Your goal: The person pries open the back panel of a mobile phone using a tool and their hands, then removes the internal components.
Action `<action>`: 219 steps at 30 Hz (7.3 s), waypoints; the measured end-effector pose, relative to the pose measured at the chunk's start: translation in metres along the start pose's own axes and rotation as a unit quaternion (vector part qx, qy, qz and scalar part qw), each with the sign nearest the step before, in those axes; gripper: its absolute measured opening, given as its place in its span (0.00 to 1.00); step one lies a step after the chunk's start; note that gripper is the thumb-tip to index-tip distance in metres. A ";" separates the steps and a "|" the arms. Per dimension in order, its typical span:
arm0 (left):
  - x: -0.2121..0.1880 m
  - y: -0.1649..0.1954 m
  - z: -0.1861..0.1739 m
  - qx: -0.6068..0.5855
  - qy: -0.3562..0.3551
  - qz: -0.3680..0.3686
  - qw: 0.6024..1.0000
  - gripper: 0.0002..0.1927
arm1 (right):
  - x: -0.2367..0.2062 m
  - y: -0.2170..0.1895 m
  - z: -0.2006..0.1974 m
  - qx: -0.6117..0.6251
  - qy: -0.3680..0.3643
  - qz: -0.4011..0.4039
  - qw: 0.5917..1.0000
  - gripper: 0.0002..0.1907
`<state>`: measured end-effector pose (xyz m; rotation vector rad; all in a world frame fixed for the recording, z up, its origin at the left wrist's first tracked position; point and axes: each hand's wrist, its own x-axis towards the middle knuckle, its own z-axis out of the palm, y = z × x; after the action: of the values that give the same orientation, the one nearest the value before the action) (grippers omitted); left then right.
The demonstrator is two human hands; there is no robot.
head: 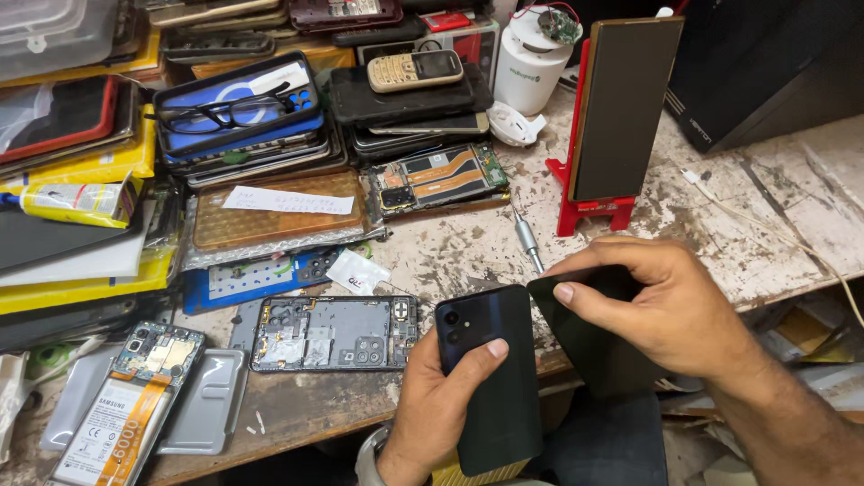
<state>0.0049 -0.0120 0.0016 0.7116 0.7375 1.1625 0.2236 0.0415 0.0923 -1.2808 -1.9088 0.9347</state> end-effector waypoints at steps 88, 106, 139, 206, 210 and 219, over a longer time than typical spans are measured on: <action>0.007 0.001 -0.003 0.006 0.001 -0.008 1.000 0.11 | 0.040 -0.007 -0.006 -0.203 -0.226 -0.018 0.953 0.14; 0.009 0.000 -0.004 0.012 0.015 0.000 1.000 0.11 | 0.039 -0.005 0.004 -0.199 -0.218 -0.001 0.955 0.14; 0.007 -0.002 0.001 -0.002 0.010 0.023 1.000 0.11 | 0.022 -0.012 -0.003 -0.076 -0.106 0.131 0.983 0.12; -0.002 0.002 0.014 0.043 -0.062 0.073 0.994 0.17 | -0.040 0.031 0.055 0.237 0.213 0.036 0.947 0.04; -0.001 0.002 0.016 0.103 -0.002 0.044 0.994 0.14 | -0.041 0.028 0.058 0.160 0.231 0.031 0.959 0.04; 0.000 -0.005 0.013 0.108 0.004 0.070 0.992 0.12 | -0.039 0.025 0.061 0.061 0.238 0.004 0.969 0.03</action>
<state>0.0181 -0.0147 0.0045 0.9517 0.8383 1.2235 0.1978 -0.0011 0.0344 -1.2998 -1.4531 0.6591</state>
